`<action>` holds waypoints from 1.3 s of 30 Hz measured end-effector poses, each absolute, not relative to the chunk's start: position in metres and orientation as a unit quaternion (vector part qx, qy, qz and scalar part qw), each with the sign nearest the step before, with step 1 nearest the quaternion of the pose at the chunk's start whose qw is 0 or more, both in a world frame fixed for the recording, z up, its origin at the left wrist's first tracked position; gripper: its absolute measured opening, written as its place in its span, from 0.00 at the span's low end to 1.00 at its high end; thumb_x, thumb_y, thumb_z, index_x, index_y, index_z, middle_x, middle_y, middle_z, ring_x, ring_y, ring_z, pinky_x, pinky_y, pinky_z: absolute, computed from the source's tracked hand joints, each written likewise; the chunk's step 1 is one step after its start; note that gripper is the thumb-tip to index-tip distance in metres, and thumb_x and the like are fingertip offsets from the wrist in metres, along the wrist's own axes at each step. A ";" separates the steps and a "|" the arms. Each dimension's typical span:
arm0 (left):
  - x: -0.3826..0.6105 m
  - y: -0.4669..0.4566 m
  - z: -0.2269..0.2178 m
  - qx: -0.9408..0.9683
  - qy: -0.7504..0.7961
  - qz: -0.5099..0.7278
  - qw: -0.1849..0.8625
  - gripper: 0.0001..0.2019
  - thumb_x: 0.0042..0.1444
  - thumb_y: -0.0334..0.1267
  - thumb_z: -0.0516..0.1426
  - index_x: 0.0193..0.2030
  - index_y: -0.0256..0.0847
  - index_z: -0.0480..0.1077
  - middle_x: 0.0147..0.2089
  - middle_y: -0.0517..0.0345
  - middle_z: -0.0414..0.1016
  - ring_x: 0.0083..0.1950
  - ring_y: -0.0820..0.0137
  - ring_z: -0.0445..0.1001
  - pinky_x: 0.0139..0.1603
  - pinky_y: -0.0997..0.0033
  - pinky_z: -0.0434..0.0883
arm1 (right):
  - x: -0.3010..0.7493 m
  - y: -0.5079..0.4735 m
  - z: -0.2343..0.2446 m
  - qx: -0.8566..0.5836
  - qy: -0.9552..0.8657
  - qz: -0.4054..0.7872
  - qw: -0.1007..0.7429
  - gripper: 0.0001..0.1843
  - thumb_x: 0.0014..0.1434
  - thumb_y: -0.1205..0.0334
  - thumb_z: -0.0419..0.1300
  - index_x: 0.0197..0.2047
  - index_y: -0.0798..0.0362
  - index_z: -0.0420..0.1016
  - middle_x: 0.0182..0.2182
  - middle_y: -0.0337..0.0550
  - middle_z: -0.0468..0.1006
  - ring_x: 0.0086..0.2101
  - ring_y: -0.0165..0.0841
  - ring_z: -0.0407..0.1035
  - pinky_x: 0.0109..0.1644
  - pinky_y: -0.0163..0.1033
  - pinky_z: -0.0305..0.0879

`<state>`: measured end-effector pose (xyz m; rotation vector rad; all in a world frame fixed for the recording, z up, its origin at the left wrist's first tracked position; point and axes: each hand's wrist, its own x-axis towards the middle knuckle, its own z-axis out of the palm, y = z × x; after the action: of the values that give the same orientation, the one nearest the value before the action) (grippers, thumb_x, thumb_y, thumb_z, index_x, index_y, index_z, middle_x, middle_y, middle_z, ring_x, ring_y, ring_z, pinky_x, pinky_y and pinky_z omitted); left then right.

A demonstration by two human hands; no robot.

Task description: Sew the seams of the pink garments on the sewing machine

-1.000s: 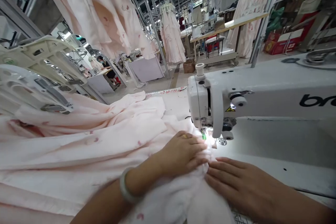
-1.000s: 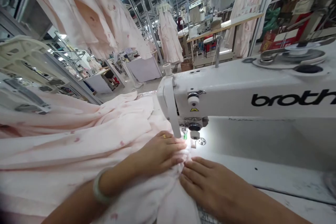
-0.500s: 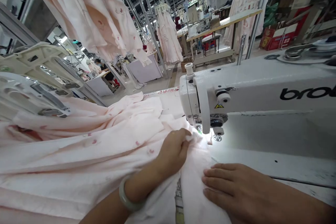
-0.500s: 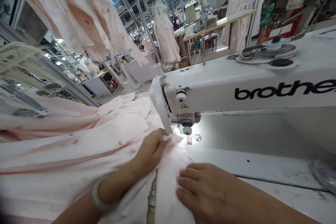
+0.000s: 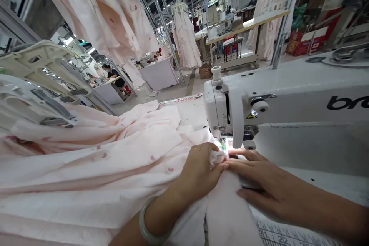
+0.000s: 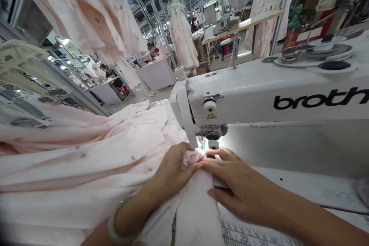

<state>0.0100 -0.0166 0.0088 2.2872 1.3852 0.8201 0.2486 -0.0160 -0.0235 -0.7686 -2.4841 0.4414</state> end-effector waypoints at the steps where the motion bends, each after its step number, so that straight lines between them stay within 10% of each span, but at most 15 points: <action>1: 0.009 -0.017 0.008 0.805 0.486 0.294 0.175 0.08 0.62 0.37 0.63 0.48 0.44 0.72 0.46 0.54 0.80 0.49 0.59 0.77 0.53 0.57 0.74 | 0.250 -0.016 -0.022 -0.271 -0.917 0.166 0.241 0.35 0.69 0.53 0.62 0.76 0.48 0.62 0.66 0.56 0.73 0.66 0.53 0.63 0.60 0.59 0.72; 8: 0.008 -0.021 0.002 0.852 0.396 0.312 0.146 0.12 0.59 0.26 0.55 0.44 0.41 0.76 0.44 0.52 0.79 0.47 0.62 0.77 0.50 0.61 0.74 | 0.247 -0.018 -0.012 -0.214 -0.946 0.080 0.232 0.32 0.71 0.55 0.61 0.74 0.54 0.65 0.58 0.54 0.80 0.60 0.52 0.68 0.65 0.64 0.64; 12: 0.007 -0.019 -0.001 0.913 0.327 0.229 0.081 0.11 0.57 0.27 0.55 0.45 0.39 0.74 0.39 0.52 0.79 0.41 0.61 0.74 0.47 0.60 0.74 | 0.250 -0.019 -0.006 -0.136 -0.958 0.044 0.250 0.13 0.74 0.66 0.54 0.54 0.55 0.79 0.46 0.49 0.83 0.43 0.40 0.74 0.55 0.51 0.70; 22: 0.011 -0.021 -0.011 0.901 0.345 0.259 0.045 0.08 0.61 0.28 0.58 0.44 0.40 0.76 0.42 0.54 0.80 0.42 0.63 0.75 0.48 0.61 0.73 | 0.238 -0.037 -0.012 -0.099 -0.945 -0.133 0.282 0.25 0.74 0.77 0.42 0.45 0.59 0.82 0.40 0.48 0.84 0.39 0.38 0.77 0.48 0.44 0.75; 39: 0.009 -0.011 0.009 0.793 0.410 0.322 0.315 0.07 0.57 0.30 0.58 0.28 0.40 0.73 0.30 0.58 0.76 0.36 0.68 0.72 0.41 0.68 0.69 | 0.245 -0.038 -0.013 -0.115 -0.958 -0.050 0.259 0.14 0.73 0.75 0.50 0.46 0.55 0.77 0.38 0.47 0.81 0.39 0.36 0.75 0.44 0.40 0.72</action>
<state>0.0092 -0.0113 0.0092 2.0899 1.0807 0.8492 0.2448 -0.0381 -0.0131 -0.3125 -2.5964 -0.1356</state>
